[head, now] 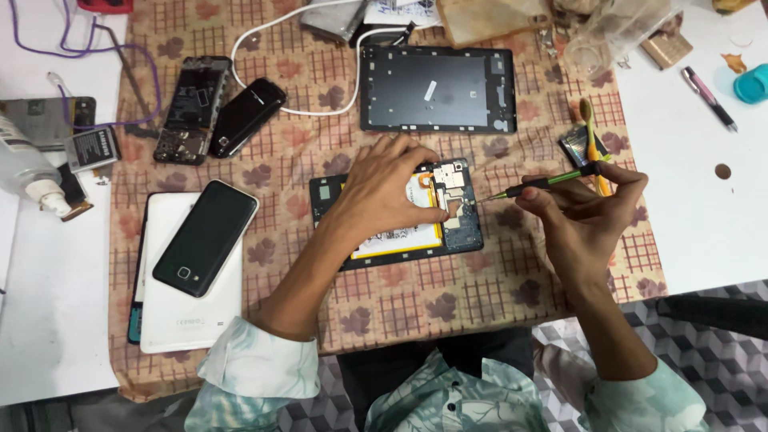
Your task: The person uses a screwdriver to remove screws from the back of a disassembled tablet. They then use a prying tool to lift and separate internal components, including the battery and circuit board, from the tablet's frame.
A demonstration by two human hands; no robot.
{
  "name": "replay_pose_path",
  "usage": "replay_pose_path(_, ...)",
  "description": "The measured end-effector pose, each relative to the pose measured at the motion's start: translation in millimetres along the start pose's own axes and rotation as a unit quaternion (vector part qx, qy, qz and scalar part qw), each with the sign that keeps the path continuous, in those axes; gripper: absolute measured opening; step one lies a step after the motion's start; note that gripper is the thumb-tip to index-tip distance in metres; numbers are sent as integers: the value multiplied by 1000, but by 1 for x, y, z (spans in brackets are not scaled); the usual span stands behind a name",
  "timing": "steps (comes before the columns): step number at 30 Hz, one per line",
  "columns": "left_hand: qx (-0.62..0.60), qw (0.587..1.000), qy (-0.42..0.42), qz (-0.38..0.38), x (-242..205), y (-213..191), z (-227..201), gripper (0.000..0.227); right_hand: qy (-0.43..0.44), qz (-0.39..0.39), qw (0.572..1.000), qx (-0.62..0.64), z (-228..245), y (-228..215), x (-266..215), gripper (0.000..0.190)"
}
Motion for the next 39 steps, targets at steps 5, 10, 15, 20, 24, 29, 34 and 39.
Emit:
replay_pose_path(5,-4,1000,0,3,-1,2,1,72,32,10,999,16,-10,5,-11,61)
replay_pose_path(10,-4,1000,11,-6,-2,-3,-1,73,-62,69,993,75,16,30,23,54)
replay_pose_path(15,-1,999,-25,40,1,5,2,81,-79,87,993,-18,23,67,76,52)
replay_pose_path(20,10,999,-23,32,2,-1,1,82,-109,80,989,-57,26,70,69,56)
replay_pose_path(24,0,999,-28,39,-1,3,5,83,-83,74,993,-47,14,63,61,58)
replay_pose_path(29,-2,999,-20,26,0,-2,0,83,-65,69,995,-36,13,67,61,58)
replay_pose_path(34,0,1000,-20,24,0,-1,0,83,-57,60,996,-46,10,67,62,58)
replay_pose_path(39,-5,999,-21,26,-1,1,3,83,-64,75,995,-30,9,69,63,57)
Point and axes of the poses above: each hand's wrist, its own x-axis towards the middle knuckle, its own y-axis out of the palm, z = x × y, the point moved 10 cm from there along x, towards the middle knuckle, and after that the axes turned 8 degrees about y, right-handed, at the moved point
